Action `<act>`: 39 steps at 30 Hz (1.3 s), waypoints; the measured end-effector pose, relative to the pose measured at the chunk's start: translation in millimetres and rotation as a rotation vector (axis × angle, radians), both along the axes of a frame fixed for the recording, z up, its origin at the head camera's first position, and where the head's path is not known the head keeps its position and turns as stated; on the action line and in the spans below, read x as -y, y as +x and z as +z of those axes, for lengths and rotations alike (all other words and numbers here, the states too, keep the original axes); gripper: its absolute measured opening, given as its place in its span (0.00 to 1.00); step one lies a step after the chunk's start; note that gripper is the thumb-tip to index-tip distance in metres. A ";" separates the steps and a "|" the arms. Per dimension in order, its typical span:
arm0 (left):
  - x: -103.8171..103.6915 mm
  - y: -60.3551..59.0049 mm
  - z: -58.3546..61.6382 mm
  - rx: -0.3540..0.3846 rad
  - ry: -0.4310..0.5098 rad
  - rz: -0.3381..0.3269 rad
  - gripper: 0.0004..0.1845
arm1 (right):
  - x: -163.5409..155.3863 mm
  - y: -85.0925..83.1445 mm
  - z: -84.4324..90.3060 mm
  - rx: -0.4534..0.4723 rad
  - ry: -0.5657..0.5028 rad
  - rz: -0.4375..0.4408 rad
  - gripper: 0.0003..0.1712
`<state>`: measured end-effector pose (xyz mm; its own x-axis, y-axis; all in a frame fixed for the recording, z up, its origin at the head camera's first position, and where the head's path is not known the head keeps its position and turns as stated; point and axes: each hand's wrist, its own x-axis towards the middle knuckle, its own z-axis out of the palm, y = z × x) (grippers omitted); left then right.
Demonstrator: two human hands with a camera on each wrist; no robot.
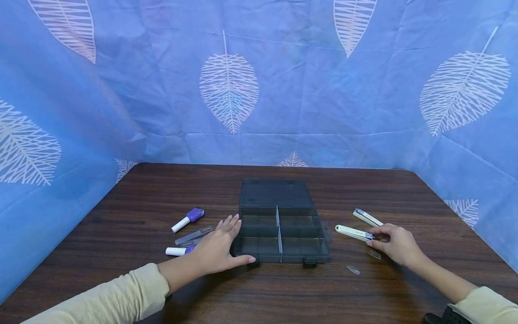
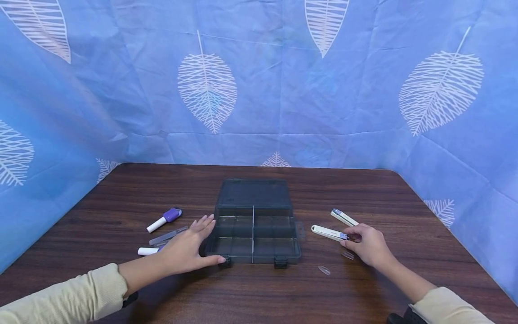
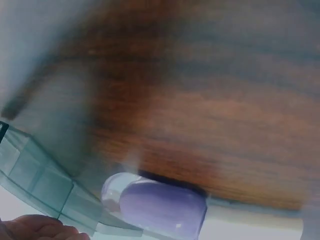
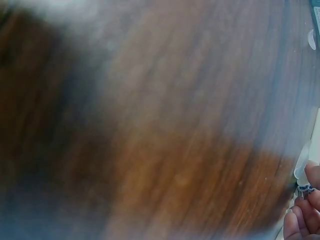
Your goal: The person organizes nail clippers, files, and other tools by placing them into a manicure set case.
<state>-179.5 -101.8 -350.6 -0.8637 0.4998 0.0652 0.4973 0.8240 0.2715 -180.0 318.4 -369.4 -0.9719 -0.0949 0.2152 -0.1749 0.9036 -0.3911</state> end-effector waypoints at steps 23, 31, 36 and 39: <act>-1.2 -1.2 5.3 -0.022 -0.104 -0.011 0.51 | 0.8 -1.3 6.9 0.031 0.003 0.039 0.07; -2.4 -1.6 7.4 -0.036 -0.145 -0.009 0.51 | -1.3 -0.6 13.3 -0.041 0.021 0.079 0.05; -2.6 -1.7 8.8 -0.051 -0.168 -0.008 0.50 | 1.2 -3.3 17.8 -0.134 0.004 0.111 0.05; -2.5 -1.5 9.0 -0.051 -0.165 -0.009 0.49 | 4.2 -5.1 22.0 -0.155 -0.009 0.117 0.06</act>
